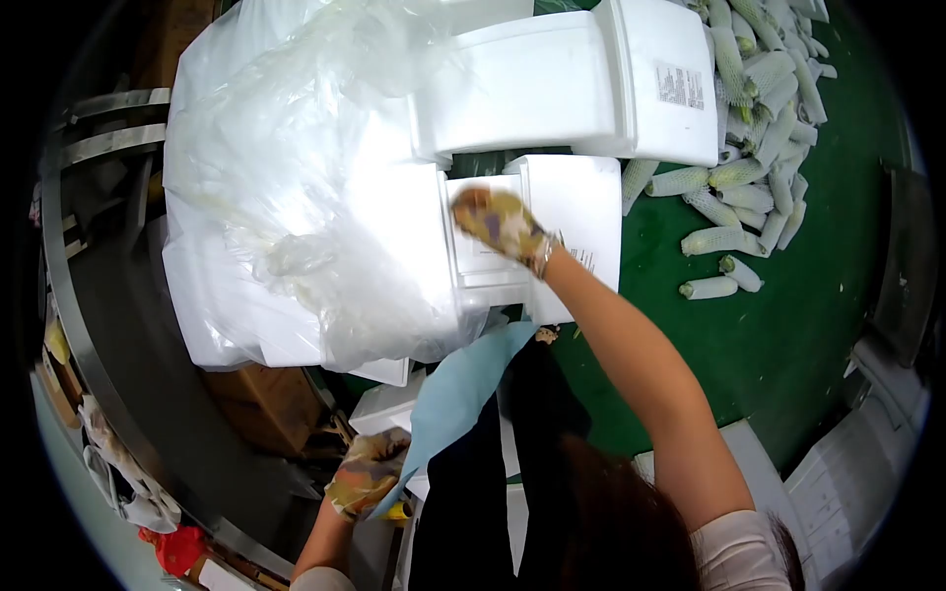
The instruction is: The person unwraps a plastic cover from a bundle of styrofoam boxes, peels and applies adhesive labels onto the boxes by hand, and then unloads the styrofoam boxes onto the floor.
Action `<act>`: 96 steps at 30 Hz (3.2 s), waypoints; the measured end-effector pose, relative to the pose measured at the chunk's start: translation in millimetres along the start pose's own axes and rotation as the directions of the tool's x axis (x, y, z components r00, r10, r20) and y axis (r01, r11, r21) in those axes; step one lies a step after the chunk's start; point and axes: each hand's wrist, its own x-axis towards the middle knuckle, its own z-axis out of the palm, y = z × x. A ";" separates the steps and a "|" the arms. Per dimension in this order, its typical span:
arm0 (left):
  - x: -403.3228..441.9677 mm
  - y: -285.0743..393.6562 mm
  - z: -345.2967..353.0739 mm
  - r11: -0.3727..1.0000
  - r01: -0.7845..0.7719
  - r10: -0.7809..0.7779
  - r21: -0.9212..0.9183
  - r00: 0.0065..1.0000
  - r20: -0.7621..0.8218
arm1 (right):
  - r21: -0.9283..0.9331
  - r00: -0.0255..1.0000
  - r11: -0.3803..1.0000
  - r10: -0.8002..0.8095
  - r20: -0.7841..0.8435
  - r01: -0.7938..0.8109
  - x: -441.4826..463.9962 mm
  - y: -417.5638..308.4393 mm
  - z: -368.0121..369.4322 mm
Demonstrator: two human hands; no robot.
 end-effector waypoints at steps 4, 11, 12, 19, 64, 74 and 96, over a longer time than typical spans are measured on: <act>7.0 70.3 6.6 0.878 -0.093 0.181 0.470 0.973 -0.145 | -0.464 0.916 0.885 0.157 0.369 0.035 -66.3 31.0 27.4; 19.5 139.9 36.2 0.304 -0.584 0.851 0.753 0.521 0.061 | -0.050 0.853 0.998 0.002 0.522 0.028 -152.9 -195.0 -67.8; 20.9 146.9 39.9 0.587 -0.482 0.646 0.651 0.764 -0.016 | 0.080 0.856 0.995 0.007 0.517 -0.056 -170.7 -172.5 -59.4; 2.7 159.4 8.5 0.956 -0.292 0.266 -0.007 0.860 0.435 | 0.138 0.963 0.975 0.137 0.230 -0.172 -240.7 -181.2 -104.8; 7.3 176.8 -1.4 0.987 -0.145 0.089 0.073 0.858 0.507 | -0.277 0.967 0.927 -0.234 0.103 0.253 -258.6 -208.3 -58.6; 59.3 133.7 -12.2 0.353 -0.471 0.099 0.808 0.878 0.468 | 0.323 0.909 0.933 -0.013 -0.416 0.161 -293.3 -202.2 -61.2; 49.8 66.8 -102.4 0.168 -0.073 -0.060 0.983 0.995 0.084 | 0.353 0.709 0.855 0.515 -0.481 -0.381 -16.2 -93.9 106.5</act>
